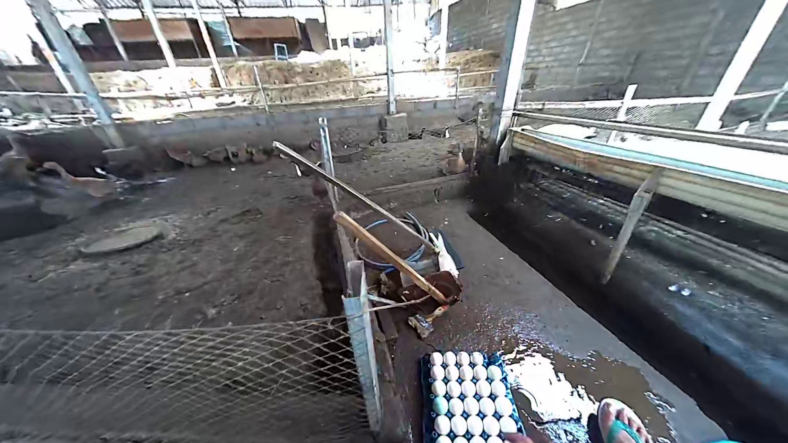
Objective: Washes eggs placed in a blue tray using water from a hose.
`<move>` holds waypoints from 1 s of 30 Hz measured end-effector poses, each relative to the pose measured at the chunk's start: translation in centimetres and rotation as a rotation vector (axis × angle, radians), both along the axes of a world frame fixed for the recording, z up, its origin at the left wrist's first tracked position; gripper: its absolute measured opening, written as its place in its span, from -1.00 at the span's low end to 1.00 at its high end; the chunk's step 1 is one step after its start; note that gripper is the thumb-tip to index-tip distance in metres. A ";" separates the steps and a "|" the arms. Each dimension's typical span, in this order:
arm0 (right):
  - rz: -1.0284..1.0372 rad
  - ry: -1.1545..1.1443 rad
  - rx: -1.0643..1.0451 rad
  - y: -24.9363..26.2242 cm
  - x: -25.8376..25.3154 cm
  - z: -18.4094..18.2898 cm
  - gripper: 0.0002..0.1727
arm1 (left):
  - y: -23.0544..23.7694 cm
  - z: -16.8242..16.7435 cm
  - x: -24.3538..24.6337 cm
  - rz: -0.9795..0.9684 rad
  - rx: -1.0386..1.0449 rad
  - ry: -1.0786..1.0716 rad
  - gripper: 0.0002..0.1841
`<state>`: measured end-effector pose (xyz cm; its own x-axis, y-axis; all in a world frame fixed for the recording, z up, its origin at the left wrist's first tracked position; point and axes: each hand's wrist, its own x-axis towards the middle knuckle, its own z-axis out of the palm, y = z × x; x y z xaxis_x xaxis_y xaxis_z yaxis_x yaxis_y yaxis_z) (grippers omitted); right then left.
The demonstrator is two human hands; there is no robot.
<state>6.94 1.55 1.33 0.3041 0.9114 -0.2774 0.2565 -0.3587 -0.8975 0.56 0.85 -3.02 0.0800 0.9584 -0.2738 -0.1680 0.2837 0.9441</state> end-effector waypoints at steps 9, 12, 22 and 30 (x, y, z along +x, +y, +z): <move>-0.023 0.117 0.036 -1.2 -0.7 -1.2 -0.50 | -1.0 3.2 -0.7 -0.046 0.075 0.147 -0.53; -0.158 0.177 -0.024 -0.1 1.2 -1.7 -0.50 | -1.3 2.3 -0.3 -0.069 -0.073 0.034 -0.44; -0.080 0.172 0.027 -1.9 0.2 0.5 -0.49 | -1.6 2.7 -0.3 -0.084 0.010 0.096 -0.48; -0.037 0.119 0.018 -2.3 0.3 0.2 -0.51 | -1.2 2.7 -0.2 -0.113 -0.105 0.032 -0.52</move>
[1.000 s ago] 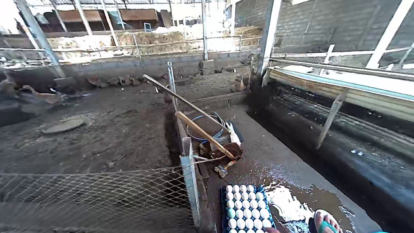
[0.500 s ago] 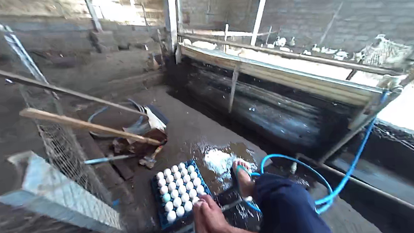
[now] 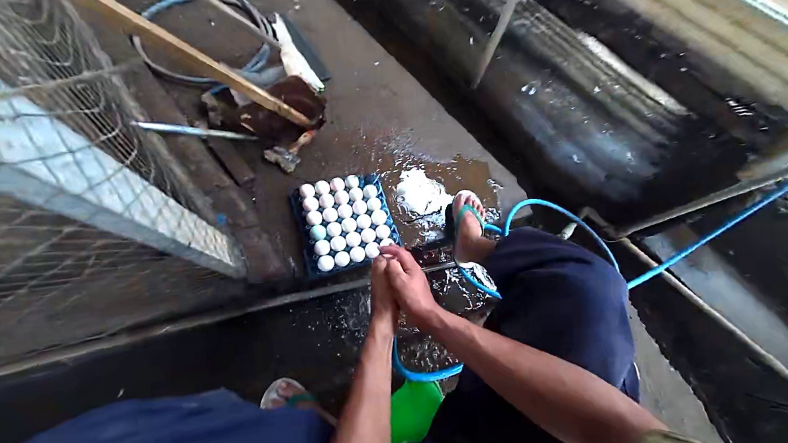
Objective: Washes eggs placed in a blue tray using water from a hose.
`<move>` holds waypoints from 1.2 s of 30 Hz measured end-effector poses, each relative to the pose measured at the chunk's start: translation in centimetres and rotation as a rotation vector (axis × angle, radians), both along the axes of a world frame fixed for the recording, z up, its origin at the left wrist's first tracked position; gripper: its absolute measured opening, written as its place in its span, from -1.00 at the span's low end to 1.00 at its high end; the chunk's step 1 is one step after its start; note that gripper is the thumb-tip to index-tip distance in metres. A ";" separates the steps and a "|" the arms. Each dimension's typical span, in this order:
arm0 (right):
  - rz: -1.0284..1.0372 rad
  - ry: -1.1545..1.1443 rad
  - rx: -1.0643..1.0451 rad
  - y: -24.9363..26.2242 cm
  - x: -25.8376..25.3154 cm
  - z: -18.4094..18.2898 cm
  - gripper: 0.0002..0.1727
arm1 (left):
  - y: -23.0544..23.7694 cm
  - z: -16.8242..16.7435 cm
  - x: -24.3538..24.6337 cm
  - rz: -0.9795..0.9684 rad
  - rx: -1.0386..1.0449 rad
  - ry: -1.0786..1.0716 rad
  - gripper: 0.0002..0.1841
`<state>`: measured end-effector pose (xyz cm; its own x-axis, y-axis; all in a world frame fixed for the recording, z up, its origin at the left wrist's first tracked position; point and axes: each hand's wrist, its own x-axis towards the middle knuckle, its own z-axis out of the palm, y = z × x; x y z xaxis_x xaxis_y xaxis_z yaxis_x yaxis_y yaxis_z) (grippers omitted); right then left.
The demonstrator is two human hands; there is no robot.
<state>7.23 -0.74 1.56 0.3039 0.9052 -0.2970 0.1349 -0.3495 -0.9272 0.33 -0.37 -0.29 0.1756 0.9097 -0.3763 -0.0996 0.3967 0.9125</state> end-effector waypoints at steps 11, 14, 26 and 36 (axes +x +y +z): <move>-0.152 0.066 -0.076 1.4 0.9 -0.7 -0.52 | 0.1 0.7 0.4 -0.023 -0.096 0.017 -0.44; -0.060 -0.024 0.023 -0.4 0.0 -0.2 -0.50 | -0.1 0.5 0.2 -0.025 0.014 0.013 -0.54; -0.134 -0.070 0.167 0.1 1.0 -0.3 -0.51 | 0.0 0.4 -0.3 -0.127 0.001 -0.098 -0.46; -0.201 0.054 -0.051 0.6 1.3 -0.4 -0.52 | -0.1 0.4 -0.1 -0.121 0.035 0.101 -0.47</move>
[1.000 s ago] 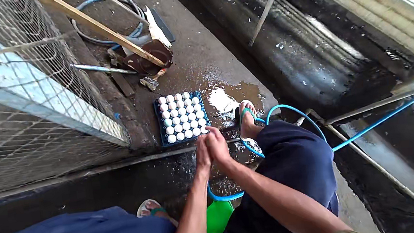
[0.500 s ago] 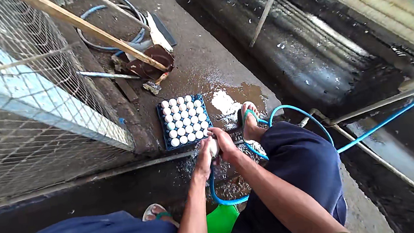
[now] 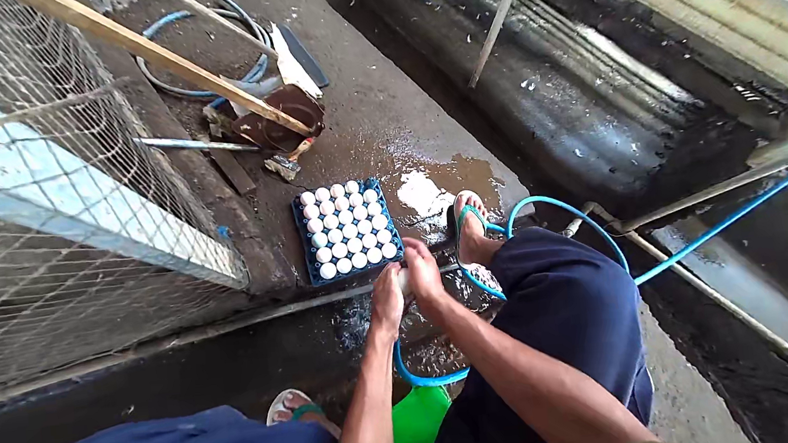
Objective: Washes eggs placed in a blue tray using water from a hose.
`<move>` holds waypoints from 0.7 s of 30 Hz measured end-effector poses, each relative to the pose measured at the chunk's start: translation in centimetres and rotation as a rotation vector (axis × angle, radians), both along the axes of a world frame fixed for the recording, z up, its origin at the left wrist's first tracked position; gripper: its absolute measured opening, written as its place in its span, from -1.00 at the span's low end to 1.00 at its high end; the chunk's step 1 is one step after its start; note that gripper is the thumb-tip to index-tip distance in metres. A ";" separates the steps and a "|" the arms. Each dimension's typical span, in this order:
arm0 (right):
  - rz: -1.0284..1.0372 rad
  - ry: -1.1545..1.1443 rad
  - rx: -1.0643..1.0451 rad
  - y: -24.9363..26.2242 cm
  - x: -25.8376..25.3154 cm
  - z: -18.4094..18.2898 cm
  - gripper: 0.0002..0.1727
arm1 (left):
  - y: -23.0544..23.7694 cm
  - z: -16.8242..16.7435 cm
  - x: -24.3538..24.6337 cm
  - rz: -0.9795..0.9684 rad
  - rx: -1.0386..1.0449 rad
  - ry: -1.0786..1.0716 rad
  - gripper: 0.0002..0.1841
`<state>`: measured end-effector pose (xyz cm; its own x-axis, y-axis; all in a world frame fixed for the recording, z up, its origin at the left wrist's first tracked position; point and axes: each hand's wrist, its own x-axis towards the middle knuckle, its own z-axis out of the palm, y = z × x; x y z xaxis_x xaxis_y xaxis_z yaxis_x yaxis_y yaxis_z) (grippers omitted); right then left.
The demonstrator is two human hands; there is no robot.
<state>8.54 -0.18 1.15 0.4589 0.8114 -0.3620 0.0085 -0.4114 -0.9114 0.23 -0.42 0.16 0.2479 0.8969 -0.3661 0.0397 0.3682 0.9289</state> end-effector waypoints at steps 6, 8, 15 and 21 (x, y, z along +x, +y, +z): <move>0.018 0.264 -0.201 1.0 1.1 -0.2 -0.58 | -0.1 -0.9 -0.3 -0.050 -0.143 -0.033 -0.50; -0.017 0.468 -0.290 1.4 1.5 -0.1 -0.61 | 0.1 -0.9 -0.9 -0.083 -0.233 -0.198 -0.60; 0.109 -0.102 0.100 -1.3 -0.6 -0.3 -0.46 | -0.2 0.0 -0.2 0.005 0.028 -0.094 -0.51; 0.131 -0.088 0.104 -1.8 -0.9 -0.1 -0.49 | -0.9 0.1 0.1 0.072 0.062 -0.104 -0.53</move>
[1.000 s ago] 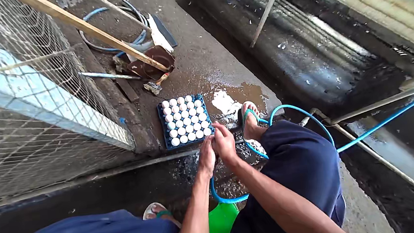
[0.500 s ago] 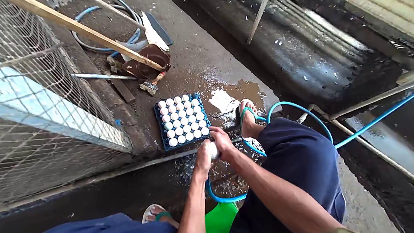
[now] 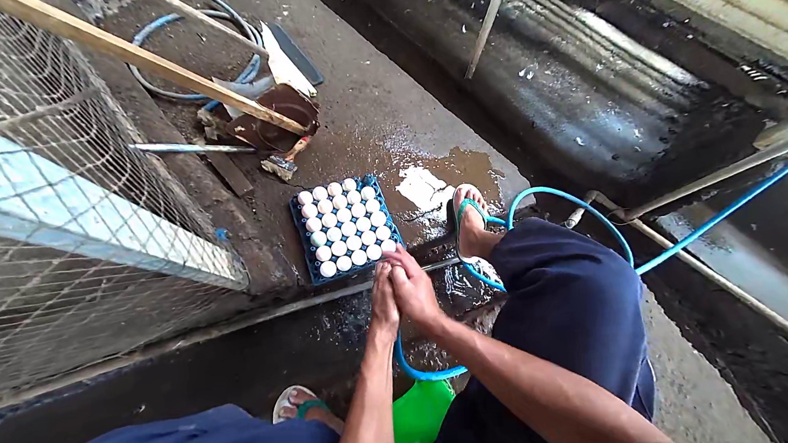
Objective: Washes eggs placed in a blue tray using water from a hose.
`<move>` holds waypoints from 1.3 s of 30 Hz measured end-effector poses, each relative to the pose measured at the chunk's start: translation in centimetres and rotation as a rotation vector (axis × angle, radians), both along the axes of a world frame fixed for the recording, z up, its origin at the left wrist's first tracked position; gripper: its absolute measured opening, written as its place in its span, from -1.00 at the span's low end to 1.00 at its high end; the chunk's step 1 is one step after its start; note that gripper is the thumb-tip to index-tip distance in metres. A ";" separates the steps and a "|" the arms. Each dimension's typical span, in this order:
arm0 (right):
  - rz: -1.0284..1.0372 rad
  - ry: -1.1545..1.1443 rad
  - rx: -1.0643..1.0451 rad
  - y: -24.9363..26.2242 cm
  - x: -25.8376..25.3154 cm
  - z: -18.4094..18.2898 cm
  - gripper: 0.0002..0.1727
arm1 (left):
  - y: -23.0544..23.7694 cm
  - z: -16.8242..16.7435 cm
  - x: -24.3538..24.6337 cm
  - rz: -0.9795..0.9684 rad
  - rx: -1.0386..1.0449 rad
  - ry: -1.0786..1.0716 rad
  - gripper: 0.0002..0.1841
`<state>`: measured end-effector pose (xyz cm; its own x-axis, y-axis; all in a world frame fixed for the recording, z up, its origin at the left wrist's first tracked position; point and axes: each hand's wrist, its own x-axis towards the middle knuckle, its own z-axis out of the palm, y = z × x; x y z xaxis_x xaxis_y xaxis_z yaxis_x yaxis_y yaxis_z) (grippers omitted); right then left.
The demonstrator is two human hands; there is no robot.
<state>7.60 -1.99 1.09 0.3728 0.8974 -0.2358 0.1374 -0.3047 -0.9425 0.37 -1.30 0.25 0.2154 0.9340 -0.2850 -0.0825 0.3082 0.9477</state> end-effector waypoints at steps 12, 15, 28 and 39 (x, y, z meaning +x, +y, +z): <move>-0.049 0.059 -0.087 0.7 -0.3 0.1 -0.44 | 0.8 -0.3 0.3 0.015 0.028 0.123 -0.54; -0.102 0.080 -0.062 1.1 0.0 -0.6 -0.46 | 0.4 -0.3 0.5 0.033 -0.123 0.084 -0.49; -0.080 0.097 -0.022 0.4 -0.2 -0.7 -0.41 | 0.0 0.2 0.2 0.033 -0.165 0.066 -0.54; -0.103 0.051 -0.012 0.8 0.7 0.3 -0.50 | 0.6 0.4 -1.1 -0.148 -0.147 -0.024 -0.45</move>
<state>8.28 -1.17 1.41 0.4502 0.8518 -0.2678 0.0565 -0.3265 -0.9435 -0.73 -0.68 0.67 0.3559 0.8403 -0.4091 -0.0475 0.4534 0.8900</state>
